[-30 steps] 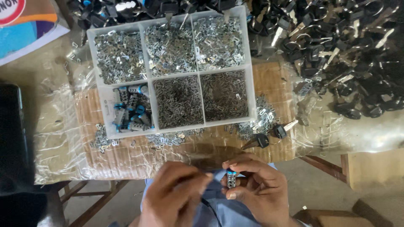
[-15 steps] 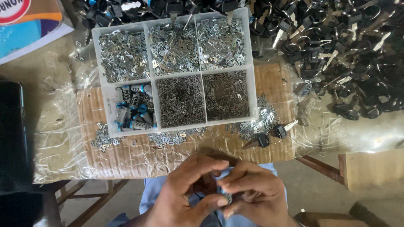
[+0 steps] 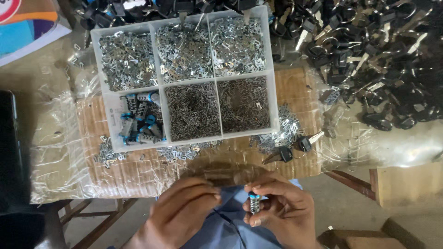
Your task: The person assembles small pin-tumbler lock cylinders at a workbench. They pick tiny metal pins and springs one at a time from a compartment tray and insert them by hand into a lock cylinder body held in the other hand, then place the finished cylinder onto a large pile of completed locks with keys.
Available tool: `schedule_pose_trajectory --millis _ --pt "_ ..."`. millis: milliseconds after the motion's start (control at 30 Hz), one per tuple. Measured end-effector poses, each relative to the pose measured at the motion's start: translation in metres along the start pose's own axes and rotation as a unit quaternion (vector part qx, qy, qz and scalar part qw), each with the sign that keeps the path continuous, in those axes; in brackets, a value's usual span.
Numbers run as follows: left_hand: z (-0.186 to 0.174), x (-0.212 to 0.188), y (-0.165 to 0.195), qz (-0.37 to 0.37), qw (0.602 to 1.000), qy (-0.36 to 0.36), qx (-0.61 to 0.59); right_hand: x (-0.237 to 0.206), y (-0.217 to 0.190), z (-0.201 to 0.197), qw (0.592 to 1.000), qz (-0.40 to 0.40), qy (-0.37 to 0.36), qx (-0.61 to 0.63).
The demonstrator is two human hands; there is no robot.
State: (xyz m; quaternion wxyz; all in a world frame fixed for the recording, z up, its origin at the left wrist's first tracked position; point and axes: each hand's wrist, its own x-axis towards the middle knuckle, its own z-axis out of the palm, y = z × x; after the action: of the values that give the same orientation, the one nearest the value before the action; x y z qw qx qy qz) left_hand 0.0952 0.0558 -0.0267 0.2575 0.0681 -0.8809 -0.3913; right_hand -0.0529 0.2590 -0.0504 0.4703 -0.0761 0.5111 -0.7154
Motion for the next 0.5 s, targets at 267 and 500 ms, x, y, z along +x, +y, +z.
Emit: schedule_pose_trajectory --millis 267,500 --pt "0.008 0.030 0.027 -0.051 0.991 0.077 -0.094 0.009 -0.006 0.009 0.996 -0.061 -0.035 -0.051" --pt "0.008 0.028 0.030 -0.102 0.983 0.073 -0.134 0.014 -0.005 0.013 0.997 -0.051 -0.063 -0.009"
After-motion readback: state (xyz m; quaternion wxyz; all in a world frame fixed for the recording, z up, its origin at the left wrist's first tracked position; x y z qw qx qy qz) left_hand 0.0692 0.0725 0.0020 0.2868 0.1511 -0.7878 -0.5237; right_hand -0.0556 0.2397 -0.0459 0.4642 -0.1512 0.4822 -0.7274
